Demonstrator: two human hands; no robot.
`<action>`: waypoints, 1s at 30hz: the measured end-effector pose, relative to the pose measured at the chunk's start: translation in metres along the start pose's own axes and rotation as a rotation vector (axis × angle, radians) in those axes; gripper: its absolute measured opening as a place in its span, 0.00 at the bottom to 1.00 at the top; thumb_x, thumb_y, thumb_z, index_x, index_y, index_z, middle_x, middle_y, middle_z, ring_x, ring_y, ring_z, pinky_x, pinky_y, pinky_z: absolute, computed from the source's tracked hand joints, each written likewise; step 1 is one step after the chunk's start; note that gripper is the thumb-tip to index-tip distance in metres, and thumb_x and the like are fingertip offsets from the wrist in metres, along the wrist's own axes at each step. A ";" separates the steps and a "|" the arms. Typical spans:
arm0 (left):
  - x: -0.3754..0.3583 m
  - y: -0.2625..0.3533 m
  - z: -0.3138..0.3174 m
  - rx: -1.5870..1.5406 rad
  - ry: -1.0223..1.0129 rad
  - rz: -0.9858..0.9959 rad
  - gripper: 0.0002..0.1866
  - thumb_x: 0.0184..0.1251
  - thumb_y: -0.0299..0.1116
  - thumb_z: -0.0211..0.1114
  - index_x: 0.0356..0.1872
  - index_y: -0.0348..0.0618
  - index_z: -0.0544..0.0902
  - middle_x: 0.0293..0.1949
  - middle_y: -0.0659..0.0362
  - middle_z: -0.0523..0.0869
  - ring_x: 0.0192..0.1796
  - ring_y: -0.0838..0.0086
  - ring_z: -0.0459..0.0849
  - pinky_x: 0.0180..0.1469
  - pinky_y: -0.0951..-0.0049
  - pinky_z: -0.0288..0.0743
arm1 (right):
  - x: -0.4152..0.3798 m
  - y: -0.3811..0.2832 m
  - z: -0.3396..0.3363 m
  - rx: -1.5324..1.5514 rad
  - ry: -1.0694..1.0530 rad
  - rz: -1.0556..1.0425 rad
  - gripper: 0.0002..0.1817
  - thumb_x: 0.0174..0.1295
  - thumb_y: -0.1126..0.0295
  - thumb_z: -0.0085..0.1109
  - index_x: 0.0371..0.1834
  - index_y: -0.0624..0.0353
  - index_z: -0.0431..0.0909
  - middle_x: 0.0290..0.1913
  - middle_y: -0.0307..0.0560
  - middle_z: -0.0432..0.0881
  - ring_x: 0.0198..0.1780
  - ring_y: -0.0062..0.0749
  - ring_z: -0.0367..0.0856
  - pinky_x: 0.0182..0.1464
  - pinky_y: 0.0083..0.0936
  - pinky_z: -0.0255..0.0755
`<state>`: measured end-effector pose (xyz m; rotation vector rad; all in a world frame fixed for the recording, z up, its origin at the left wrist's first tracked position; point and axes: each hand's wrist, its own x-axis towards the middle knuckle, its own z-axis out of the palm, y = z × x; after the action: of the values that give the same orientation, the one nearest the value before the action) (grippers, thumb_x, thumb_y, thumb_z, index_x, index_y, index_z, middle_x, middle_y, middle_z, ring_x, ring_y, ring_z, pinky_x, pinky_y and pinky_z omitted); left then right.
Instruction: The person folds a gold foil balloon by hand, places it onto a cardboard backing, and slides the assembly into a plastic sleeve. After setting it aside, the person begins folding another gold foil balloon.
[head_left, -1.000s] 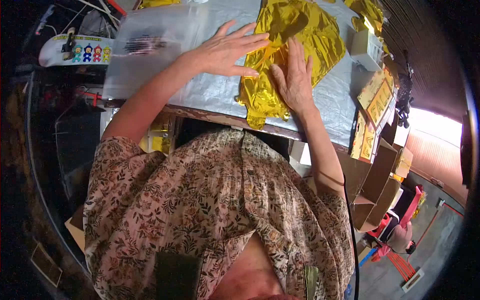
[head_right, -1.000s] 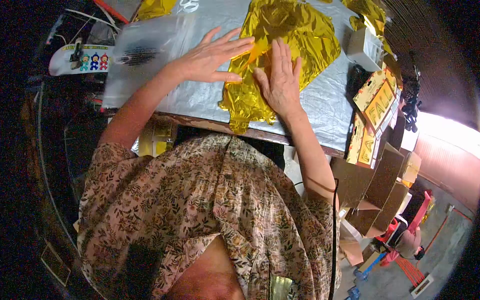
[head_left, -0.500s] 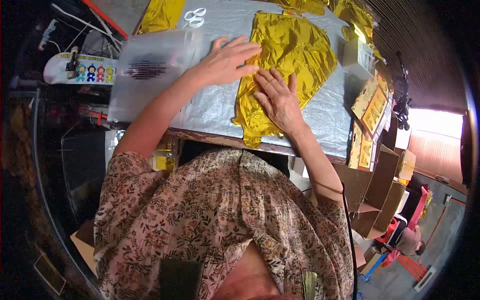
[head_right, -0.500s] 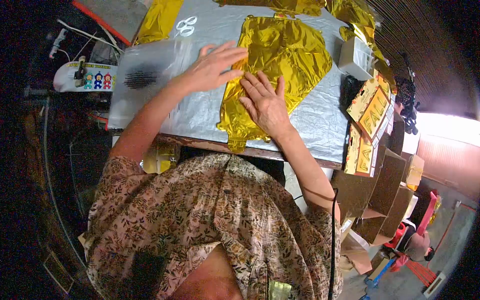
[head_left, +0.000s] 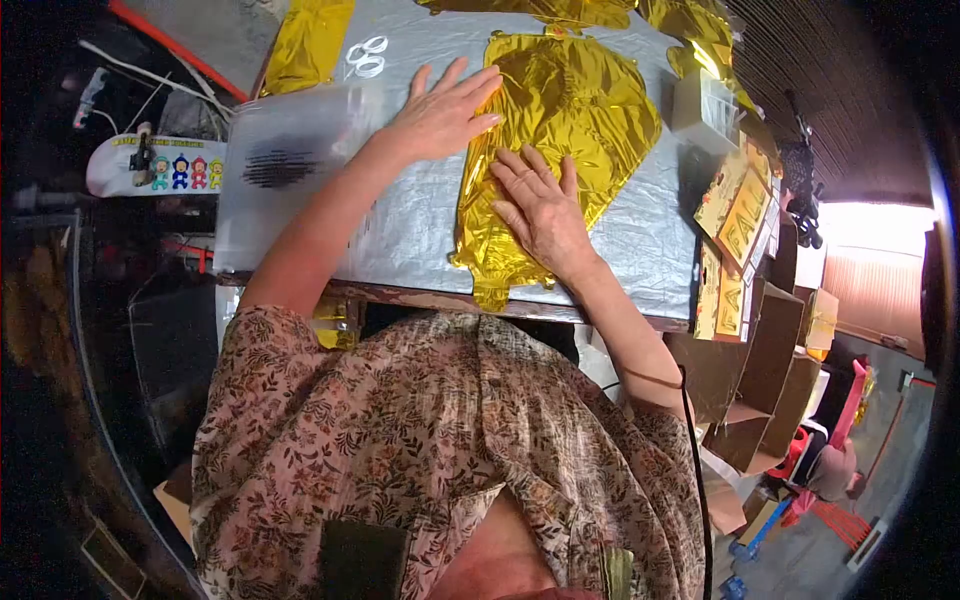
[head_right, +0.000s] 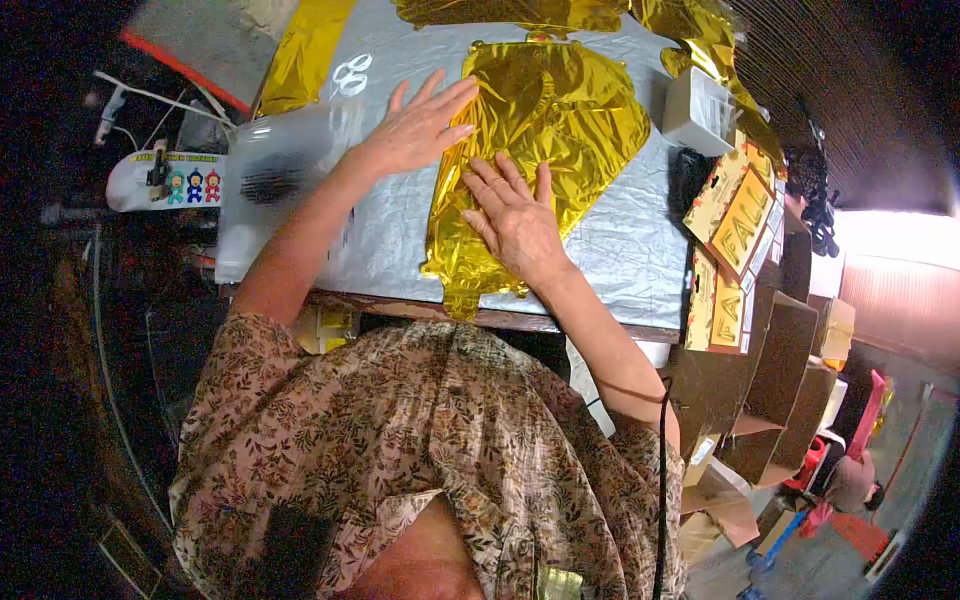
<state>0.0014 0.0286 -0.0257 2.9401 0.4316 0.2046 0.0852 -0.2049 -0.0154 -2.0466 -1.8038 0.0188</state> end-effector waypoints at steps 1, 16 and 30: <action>0.002 -0.001 0.000 0.013 0.022 -0.003 0.34 0.83 0.55 0.49 0.83 0.52 0.59 0.84 0.63 0.58 0.86 0.59 0.46 0.81 0.36 0.35 | 0.000 0.000 0.000 -0.005 0.005 0.006 0.27 0.72 0.58 0.61 0.72 0.52 0.75 0.76 0.44 0.72 0.79 0.48 0.65 0.79 0.64 0.45; 0.073 0.030 0.033 -0.159 0.135 0.281 0.29 0.84 0.44 0.51 0.78 0.38 0.66 0.80 0.50 0.64 0.83 0.55 0.58 0.84 0.54 0.50 | 0.000 -0.001 0.002 -0.017 -0.011 -0.008 0.28 0.72 0.56 0.61 0.74 0.51 0.74 0.77 0.43 0.71 0.79 0.48 0.64 0.79 0.65 0.46; 0.068 0.030 0.034 -0.100 0.096 0.156 0.28 0.84 0.47 0.49 0.79 0.51 0.65 0.82 0.63 0.63 0.84 0.60 0.56 0.82 0.39 0.42 | 0.042 0.010 -0.071 0.483 0.124 0.500 0.21 0.73 0.65 0.62 0.64 0.63 0.80 0.49 0.57 0.90 0.52 0.42 0.89 0.56 0.33 0.80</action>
<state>0.0794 0.0159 -0.0455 2.8738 0.1968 0.3762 0.1214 -0.1866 0.0576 -2.0178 -1.0440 0.4167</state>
